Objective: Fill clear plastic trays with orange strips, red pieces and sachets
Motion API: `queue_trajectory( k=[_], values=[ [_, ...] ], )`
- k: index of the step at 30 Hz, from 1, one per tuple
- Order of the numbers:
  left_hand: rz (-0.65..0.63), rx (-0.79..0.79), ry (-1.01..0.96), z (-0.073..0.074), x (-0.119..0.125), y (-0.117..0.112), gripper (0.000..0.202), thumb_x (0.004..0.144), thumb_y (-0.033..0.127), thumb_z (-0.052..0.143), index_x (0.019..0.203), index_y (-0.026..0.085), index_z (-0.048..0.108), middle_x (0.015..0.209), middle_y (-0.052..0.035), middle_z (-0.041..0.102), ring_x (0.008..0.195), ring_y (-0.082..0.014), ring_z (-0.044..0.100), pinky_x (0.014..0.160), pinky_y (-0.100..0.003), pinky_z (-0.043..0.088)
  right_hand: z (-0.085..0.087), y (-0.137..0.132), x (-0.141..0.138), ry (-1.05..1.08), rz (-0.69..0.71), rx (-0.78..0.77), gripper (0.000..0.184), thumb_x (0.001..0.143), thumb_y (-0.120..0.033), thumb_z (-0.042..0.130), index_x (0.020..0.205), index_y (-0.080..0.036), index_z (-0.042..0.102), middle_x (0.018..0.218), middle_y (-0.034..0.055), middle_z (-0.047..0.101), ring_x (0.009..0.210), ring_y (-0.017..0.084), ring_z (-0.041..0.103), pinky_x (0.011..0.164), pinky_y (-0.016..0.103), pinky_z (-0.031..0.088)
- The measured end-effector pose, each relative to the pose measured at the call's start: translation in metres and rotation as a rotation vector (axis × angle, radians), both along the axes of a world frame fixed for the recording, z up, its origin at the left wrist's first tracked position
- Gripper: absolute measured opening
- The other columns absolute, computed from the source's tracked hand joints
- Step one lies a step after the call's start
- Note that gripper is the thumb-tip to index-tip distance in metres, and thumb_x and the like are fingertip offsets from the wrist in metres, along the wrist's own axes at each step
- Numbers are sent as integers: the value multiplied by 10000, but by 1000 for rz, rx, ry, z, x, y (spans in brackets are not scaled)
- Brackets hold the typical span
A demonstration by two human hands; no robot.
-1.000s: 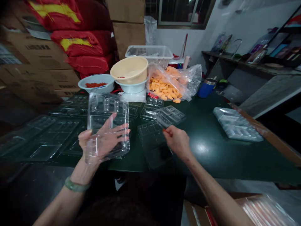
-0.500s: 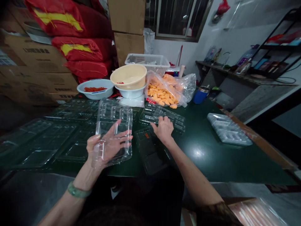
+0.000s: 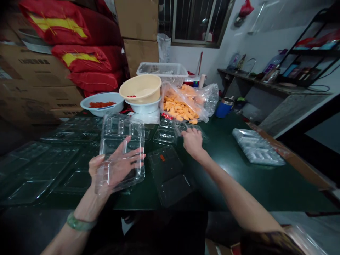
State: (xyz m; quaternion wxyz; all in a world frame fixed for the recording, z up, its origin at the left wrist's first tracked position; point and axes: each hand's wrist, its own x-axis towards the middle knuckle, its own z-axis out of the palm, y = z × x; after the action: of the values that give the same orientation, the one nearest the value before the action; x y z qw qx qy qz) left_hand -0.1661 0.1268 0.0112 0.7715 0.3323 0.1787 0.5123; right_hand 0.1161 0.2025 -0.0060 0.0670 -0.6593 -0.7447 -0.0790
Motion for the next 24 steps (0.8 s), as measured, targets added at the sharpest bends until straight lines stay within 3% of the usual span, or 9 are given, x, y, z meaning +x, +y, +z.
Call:
queue_trajectory(
  k=[3, 6, 9, 13, 16, 19, 22, 24],
  values=[
    [-22, 1, -6, -2, 4, 3, 890, 622, 488, 533, 1408, 217, 217, 1128, -162, 590, 1047, -356, 531, 880, -526, 354, -14, -33, 57, 13, 117, 13, 337, 750, -73, 394, 975, -187, 618, 1115, 121, 531, 1016, 259, 451, 774, 341, 393],
    [-68, 1, -16, -6, 15, 4, 909, 612, 486, 545, 1411, 218, 203, 1114, -162, 593, 1044, -357, 533, 881, -530, 352, -31, -55, 106, -3, 221, -122, 512, 629, 27, 385, 1049, -186, 585, 1306, 119, 403, 1149, 241, 413, 855, 346, 403],
    [-101, -14, -20, -6, 27, 4, 898, 622, 479, 537, 1412, 213, 202, 1114, -164, 589, 1045, -358, 532, 882, -535, 350, -34, -65, 129, -24, 236, -250, 650, 593, 43, 382, 1186, -188, 515, 1393, 137, 322, 1219, 257, 385, 894, 417, 395],
    [-128, -16, -28, -3, 40, 1, 890, 629, 468, 533, 1413, 213, 200, 1124, -162, 582, 1047, -354, 531, 892, -541, 343, -31, -65, 115, 55, 197, -302, 560, 719, -80, 426, 1258, -229, 464, 1388, 137, 354, 1244, 278, 370, 872, 478, 409],
    [-157, -25, -35, -1, 50, 0, 880, 632, 459, 542, 1408, 207, 212, 1106, -161, 590, 1029, -349, 542, 876, -527, 360, -38, -53, 95, 85, 248, -257, 361, 828, -207, 411, 1163, -208, 545, 1318, 141, 435, 1188, 268, 427, 839, 444, 429],
    [-171, -51, -35, 2, 63, 0, 886, 626, 450, 566, 1401, 195, 223, 1059, -158, 609, 989, -342, 564, 833, -501, 394, -43, -36, 83, 59, 291, -161, 285, 852, -207, 409, 1059, -194, 605, 1218, 126, 529, 1167, 265, 440, 866, 432, 397],
    [-144, -84, -8, 4, 81, -1, 883, 615, 449, 599, 1384, 185, 255, 998, -143, 626, 926, -323, 591, 766, -453, 432, -21, -38, 64, 107, 261, 15, 262, 785, -194, 512, 1025, -181, 618, 1192, 140, 556, 1195, 336, 394, 896, 509, 337],
    [-110, -105, 22, 6, 94, -4, 852, 609, 426, 632, 1361, 196, 302, 969, -121, 630, 882, -291, 603, 714, -394, 448, 8, -56, 42, 362, 202, 138, 227, 786, -232, 525, 984, -162, 611, 1101, 154, 602, 1097, 320, 486, 857, 487, 377]
  ],
)
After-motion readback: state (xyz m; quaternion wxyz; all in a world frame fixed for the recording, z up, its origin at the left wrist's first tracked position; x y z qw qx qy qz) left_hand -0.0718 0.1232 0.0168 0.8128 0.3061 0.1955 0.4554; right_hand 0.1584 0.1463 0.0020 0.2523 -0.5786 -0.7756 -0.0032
